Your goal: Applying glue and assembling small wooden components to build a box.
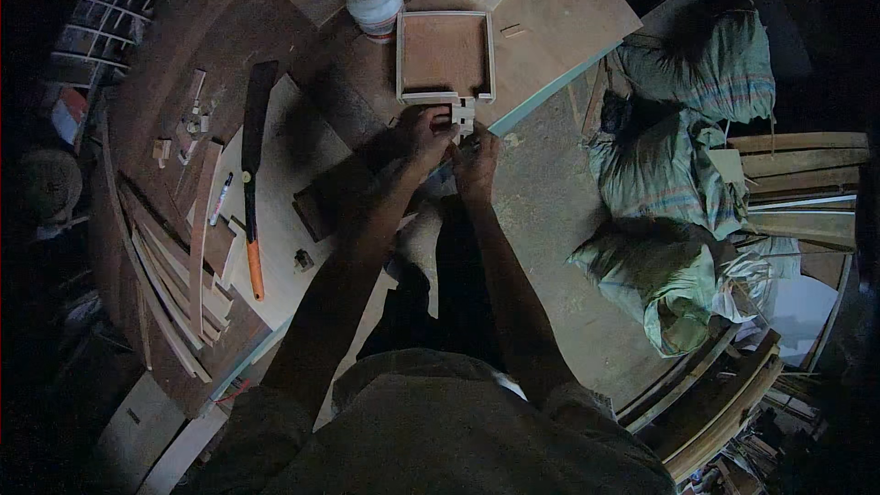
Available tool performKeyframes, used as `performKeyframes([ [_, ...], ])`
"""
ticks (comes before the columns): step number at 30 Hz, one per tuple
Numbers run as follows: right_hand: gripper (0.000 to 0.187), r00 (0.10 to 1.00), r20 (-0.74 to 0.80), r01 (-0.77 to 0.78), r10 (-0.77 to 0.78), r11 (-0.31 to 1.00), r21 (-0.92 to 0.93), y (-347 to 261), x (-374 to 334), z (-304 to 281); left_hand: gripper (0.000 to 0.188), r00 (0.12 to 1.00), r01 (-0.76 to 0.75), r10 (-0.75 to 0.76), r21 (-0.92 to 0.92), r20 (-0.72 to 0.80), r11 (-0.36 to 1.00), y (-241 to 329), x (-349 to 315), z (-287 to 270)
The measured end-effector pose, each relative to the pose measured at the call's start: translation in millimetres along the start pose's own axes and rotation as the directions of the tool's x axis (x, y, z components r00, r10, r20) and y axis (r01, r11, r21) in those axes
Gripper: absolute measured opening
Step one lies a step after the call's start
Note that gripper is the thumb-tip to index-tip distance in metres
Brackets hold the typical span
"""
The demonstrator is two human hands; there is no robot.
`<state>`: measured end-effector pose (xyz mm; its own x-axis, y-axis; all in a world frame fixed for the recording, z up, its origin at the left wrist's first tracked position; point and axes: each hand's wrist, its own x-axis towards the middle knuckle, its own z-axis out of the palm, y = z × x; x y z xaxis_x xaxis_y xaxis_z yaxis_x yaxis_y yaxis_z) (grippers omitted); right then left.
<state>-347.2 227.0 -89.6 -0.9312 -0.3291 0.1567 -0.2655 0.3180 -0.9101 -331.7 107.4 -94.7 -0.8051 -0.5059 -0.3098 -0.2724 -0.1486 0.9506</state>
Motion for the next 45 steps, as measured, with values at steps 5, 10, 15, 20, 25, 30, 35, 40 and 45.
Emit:
performKeyframes([
  [5,0.060,0.998,-0.026,0.066,-0.066,0.997,0.026,6.5,4.0,0.1,0.044,0.997,0.069,-0.057,-0.270,0.049,0.960,-6.1,-3.4,-0.2],
  [10,0.053,0.997,-0.016,0.076,-0.075,0.994,0.082,19.5,10.7,3.6,0.043,0.996,-0.074,0.084,-0.201,0.042,0.977,-8.3,1.9,1.0],
  [15,0.052,0.993,-0.016,0.119,-0.118,0.991,0.068,22.9,14.0,0.0,0.038,0.999,-0.028,0.036,-0.196,0.037,0.980,-11.3,5.5,0.4],
  [20,0.042,0.998,0.046,0.036,-0.039,0.997,0.062,18.4,17.4,-3.9,0.035,0.998,-0.048,0.051,-0.087,0.025,0.995,-6.6,9.6,0.3],
  [25,0.038,0.993,-0.022,0.118,-0.116,0.984,0.132,18.1,21.4,0.0,0.036,0.999,0.021,-0.008,-0.257,0.049,0.966,1.2,5.5,0.1],
  [30,0.039,0.997,-0.014,0.073,-0.072,0.989,0.128,22.3,21.4,-2.2,0.033,0.984,0.179,-0.162,-0.389,0.074,0.904,0.1,5.3,-2.0],
  [35,0.043,0.992,-0.038,0.119,-0.118,0.993,0.005,29.2,17.7,-4.3,0.034,0.989,0.146,-0.134,-0.373,0.059,0.916,-9.0,10.9,-3.6],
  [40,0.040,0.978,-0.097,0.188,-0.186,0.982,0.007,39.0,11.2,-7.3,0.035,0.995,0.089,-0.069,-0.357,0.068,0.930,-6.4,11.5,-0.6],
  [45,0.034,0.981,-0.066,0.177,-0.181,0.982,-0.063,44.9,8.6,-10.1,0.037,0.994,0.092,-0.067,-0.321,0.090,0.943,-2.8,5.1,1.4],
])
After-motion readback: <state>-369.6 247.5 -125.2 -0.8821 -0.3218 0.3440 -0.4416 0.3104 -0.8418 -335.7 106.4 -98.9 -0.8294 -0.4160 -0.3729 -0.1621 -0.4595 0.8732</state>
